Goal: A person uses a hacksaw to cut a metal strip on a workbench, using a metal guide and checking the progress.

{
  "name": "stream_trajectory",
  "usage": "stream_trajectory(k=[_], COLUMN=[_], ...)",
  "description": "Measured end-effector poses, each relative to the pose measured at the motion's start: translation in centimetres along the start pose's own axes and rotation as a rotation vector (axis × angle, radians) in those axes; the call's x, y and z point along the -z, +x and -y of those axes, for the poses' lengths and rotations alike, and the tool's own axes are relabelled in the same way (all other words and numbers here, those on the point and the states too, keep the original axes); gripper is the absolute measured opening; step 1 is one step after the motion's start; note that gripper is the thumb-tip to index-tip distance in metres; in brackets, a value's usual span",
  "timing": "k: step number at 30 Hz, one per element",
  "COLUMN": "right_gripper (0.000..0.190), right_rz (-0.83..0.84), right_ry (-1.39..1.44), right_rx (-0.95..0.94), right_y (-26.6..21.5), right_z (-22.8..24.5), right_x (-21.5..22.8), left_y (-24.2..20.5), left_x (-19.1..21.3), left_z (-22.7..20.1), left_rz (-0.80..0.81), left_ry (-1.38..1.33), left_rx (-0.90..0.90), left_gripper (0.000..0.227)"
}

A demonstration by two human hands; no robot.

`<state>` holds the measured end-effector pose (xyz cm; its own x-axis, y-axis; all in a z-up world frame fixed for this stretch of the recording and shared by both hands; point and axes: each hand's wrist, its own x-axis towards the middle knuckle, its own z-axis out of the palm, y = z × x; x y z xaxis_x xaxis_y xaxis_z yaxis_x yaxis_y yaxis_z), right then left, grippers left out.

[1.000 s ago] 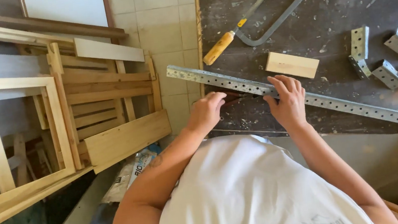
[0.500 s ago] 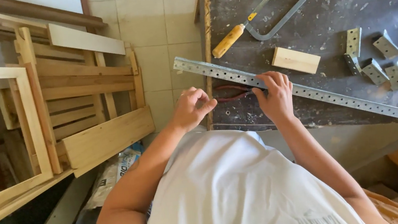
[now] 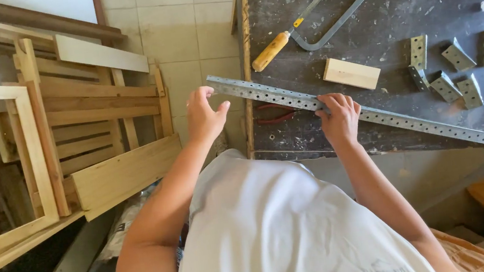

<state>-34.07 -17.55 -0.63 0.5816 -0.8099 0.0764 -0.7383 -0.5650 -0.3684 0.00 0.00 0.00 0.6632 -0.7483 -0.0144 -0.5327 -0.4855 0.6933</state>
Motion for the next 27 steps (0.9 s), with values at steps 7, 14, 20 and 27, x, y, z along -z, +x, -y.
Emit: stream_trajectory(k=[7, 14, 20, 27], right_gripper=[0.045, 0.016, 0.080, 0.101], right_rz=[-0.044, -0.113, -0.040, 0.066], right_ry=[0.021, 0.319, 0.495, 0.283], right_rx=[0.074, 0.263, 0.660, 0.601], right_y=[0.2, 1.3, 1.3, 5.0], right_z=[1.3, 6.3, 20.4, 29.9], right_x=[1.2, 3.8, 7.1, 4.9], left_y=[-1.2, -4.0, -7.3, -9.8], left_x=[2.5, 6.8, 6.7, 5.4], left_z=[-0.3, -5.8, -12.7, 0.2], left_rz=[-0.015, 0.430, 0.618, 0.752], left_ry=[0.023, -1.285, -1.677, -1.670], left_rx=[0.045, 0.625, 0.568, 0.182], left_gripper=[0.041, 0.100, 0.102, 0.122])
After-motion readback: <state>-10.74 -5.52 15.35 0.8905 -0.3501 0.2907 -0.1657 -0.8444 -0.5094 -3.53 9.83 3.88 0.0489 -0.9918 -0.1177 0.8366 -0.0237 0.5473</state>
